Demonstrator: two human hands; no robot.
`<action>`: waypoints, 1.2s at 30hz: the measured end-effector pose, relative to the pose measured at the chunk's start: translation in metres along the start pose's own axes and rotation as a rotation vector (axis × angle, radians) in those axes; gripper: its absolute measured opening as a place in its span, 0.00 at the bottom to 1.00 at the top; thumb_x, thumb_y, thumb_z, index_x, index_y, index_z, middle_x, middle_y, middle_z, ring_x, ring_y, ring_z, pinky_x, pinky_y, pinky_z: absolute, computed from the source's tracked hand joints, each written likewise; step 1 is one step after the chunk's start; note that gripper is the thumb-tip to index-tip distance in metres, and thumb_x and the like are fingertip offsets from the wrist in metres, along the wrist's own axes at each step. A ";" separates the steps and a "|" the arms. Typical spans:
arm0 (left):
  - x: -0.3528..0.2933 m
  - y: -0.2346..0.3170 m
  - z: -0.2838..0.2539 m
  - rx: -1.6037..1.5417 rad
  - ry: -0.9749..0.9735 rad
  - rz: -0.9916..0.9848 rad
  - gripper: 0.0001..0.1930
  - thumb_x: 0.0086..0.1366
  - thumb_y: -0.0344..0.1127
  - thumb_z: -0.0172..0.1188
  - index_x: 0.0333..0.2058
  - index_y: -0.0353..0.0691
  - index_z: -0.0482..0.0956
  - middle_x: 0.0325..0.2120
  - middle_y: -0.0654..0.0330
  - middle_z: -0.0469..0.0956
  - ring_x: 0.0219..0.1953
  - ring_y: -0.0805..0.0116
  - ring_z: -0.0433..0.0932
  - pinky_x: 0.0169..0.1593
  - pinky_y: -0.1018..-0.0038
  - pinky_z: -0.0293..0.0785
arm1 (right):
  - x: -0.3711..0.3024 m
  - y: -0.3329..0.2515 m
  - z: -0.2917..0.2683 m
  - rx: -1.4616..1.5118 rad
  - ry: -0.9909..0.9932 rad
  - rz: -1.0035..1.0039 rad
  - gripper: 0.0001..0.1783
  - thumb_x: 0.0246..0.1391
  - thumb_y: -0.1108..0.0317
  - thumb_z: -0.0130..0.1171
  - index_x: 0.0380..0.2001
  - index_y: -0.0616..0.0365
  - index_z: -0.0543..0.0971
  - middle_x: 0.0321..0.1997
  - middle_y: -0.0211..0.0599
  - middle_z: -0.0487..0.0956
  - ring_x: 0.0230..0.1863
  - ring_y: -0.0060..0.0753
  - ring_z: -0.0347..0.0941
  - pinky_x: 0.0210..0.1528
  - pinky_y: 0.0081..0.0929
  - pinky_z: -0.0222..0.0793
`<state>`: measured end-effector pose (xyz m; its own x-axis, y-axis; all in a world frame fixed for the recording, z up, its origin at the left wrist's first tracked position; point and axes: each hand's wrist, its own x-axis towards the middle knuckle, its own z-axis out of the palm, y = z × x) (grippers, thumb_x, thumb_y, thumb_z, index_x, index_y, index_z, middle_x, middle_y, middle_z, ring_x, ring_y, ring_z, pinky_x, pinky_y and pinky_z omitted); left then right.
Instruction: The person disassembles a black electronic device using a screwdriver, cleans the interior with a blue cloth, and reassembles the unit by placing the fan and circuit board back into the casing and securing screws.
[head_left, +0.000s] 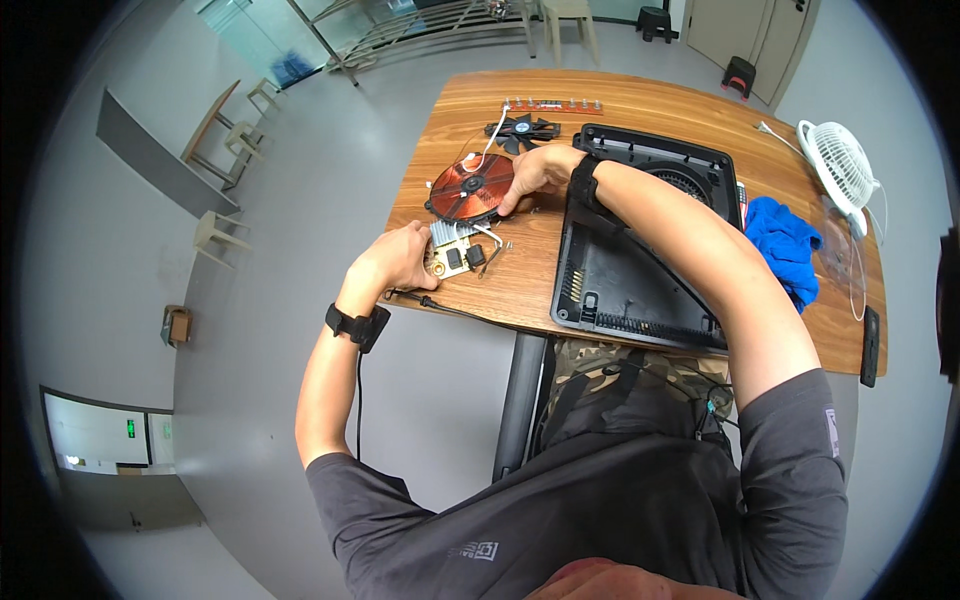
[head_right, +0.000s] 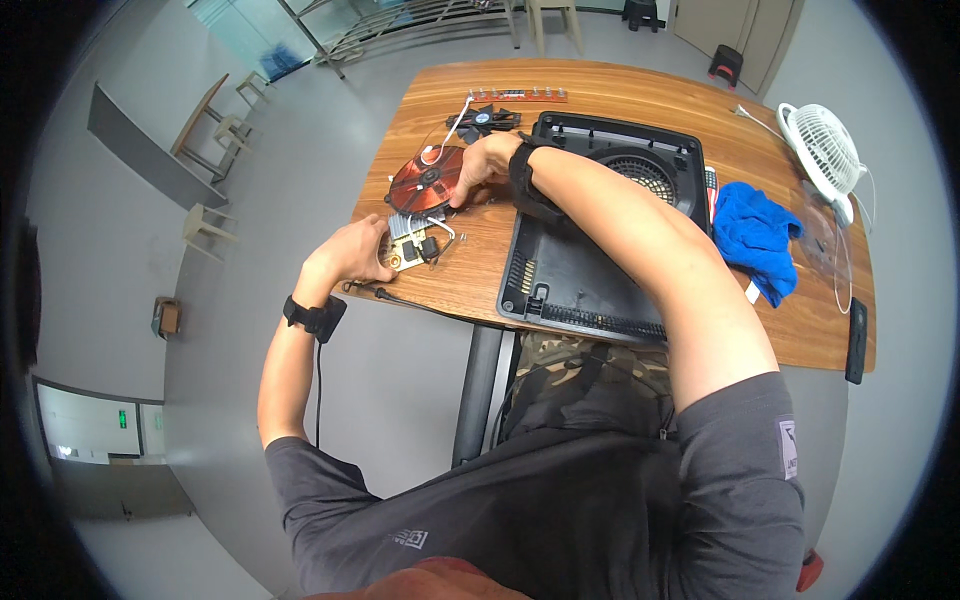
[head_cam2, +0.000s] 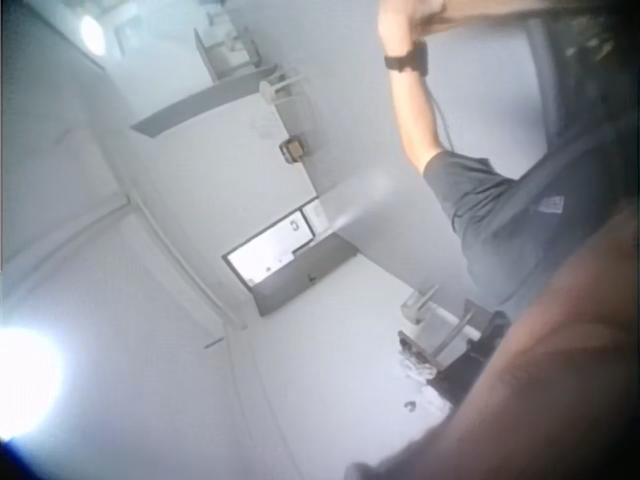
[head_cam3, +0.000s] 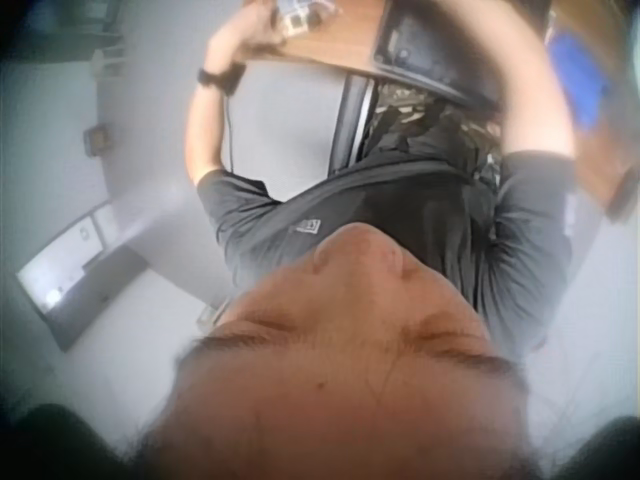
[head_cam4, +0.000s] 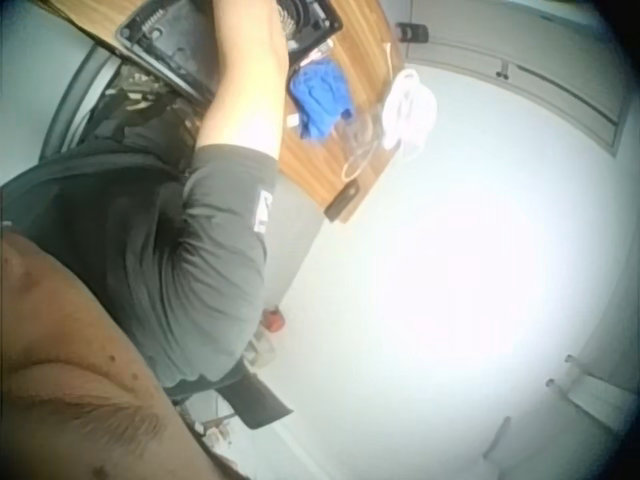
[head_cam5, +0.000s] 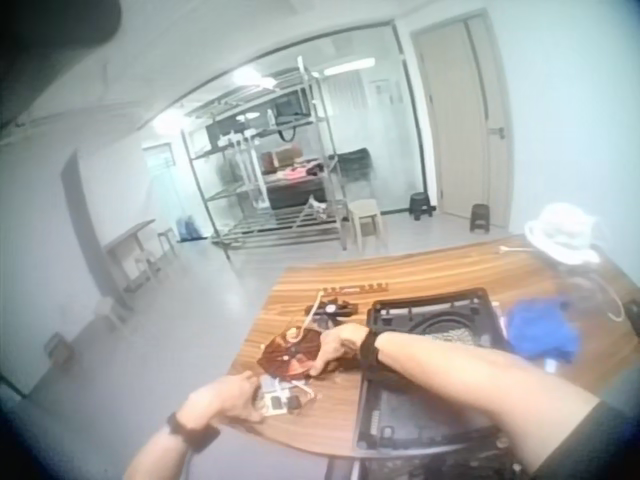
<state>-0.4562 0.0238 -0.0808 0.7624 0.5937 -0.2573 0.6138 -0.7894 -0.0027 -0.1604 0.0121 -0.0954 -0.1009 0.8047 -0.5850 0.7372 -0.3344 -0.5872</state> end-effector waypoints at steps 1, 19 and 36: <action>-0.001 0.002 -0.001 0.004 0.002 0.009 0.31 0.43 0.48 0.75 0.40 0.30 0.79 0.40 0.46 0.80 0.43 0.47 0.80 0.49 0.59 0.79 | -0.003 -0.003 -0.002 -0.008 0.026 0.026 0.24 0.51 0.43 0.72 0.35 0.53 0.85 0.32 0.36 0.84 0.26 0.28 0.75 0.31 0.31 0.70; -0.002 0.039 -0.033 -0.022 -0.039 0.098 0.29 0.41 0.51 0.74 0.35 0.32 0.80 0.34 0.45 0.82 0.38 0.48 0.82 0.45 0.61 0.79 | -0.022 0.028 -0.019 0.666 0.180 0.041 0.10 0.67 0.64 0.56 0.34 0.56 0.80 0.20 0.31 0.78 0.11 0.14 0.54 0.12 0.17 0.46; 0.016 0.077 -0.070 -0.108 0.140 0.290 0.27 0.42 0.46 0.75 0.33 0.30 0.75 0.31 0.46 0.79 0.37 0.48 0.79 0.45 0.62 0.77 | -0.125 0.057 -0.050 0.821 0.442 -0.105 0.12 0.65 0.65 0.59 0.26 0.53 0.74 0.21 0.26 0.70 0.18 0.19 0.53 0.19 0.23 0.46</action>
<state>-0.3829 -0.0168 -0.0174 0.9244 0.3689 -0.0969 0.3802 -0.9117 0.1557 -0.0722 -0.0827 -0.0276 0.2473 0.9072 -0.3403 0.0190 -0.3557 -0.9344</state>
